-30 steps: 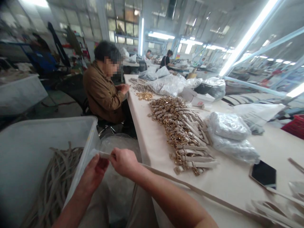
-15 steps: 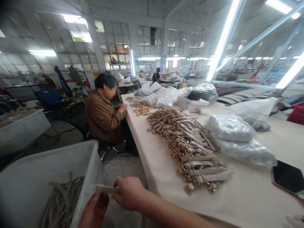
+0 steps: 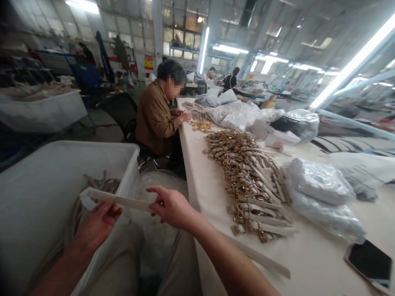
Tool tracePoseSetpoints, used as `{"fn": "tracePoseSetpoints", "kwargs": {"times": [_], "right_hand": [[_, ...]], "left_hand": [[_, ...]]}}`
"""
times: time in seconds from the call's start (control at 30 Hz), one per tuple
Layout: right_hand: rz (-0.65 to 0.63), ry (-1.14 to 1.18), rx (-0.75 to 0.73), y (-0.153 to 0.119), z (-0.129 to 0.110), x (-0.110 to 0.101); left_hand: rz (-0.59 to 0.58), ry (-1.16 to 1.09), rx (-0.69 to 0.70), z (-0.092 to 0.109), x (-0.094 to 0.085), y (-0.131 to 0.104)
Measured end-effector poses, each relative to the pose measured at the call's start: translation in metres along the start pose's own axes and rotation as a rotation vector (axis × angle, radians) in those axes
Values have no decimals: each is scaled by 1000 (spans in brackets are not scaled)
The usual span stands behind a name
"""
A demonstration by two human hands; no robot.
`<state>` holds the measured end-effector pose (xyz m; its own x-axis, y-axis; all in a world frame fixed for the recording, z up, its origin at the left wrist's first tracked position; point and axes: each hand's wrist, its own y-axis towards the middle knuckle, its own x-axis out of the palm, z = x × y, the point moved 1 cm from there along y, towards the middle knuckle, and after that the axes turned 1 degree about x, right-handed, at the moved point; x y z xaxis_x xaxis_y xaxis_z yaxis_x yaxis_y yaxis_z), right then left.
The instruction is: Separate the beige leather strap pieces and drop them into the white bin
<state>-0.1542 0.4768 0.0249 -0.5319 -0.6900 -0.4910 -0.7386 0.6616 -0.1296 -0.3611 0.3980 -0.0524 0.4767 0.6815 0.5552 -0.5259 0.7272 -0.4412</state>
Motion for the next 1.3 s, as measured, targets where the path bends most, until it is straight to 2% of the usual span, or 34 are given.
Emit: {"fn": "tracePoseSetpoints", "kwargs": {"times": [0.1,0.17,0.27,0.33,0.37,0.43,0.53,0.67,0.77,0.87,1.0,1.07,1.2,1.3], "right_hand": [[-1,3,-109,17,-22,24],[-23,53,-153,27,-35,44],[-192,225,-135,30,-43,64],[-263,279,-119,26,-41,68],[-265,269,-110,24,-38,69],[-252,206,-82,21,-29,72],[-284,51,-24,19,-15,77],[-320,-112,3,17,-9,86],[-295,-226,5,18,-14,94],[-272,-258,-3,15,-14,91],[-285,-9,48,-1,0,66],[-260,10,52,-6,5,60],[-220,-98,33,3,4,73],[-218,-69,35,4,3,77]], "left_hand": [[-53,18,54,14,-2,-20],[-70,47,155,23,-7,-28],[15,36,390,43,-30,-31],[82,-4,462,54,-50,-31],[100,-23,444,57,-60,-31],[101,-58,314,53,-75,-33],[98,-138,67,33,-87,-37],[83,-195,-140,-5,-86,-48],[-22,-168,-242,-28,-77,-55],[-76,-145,-254,-32,-74,-53],[35,-162,-183,-17,-84,-41],[33,-158,-184,-15,-83,-39],[-93,-108,-248,-31,-64,-48],[-86,-98,-237,-32,-61,-48]]}}
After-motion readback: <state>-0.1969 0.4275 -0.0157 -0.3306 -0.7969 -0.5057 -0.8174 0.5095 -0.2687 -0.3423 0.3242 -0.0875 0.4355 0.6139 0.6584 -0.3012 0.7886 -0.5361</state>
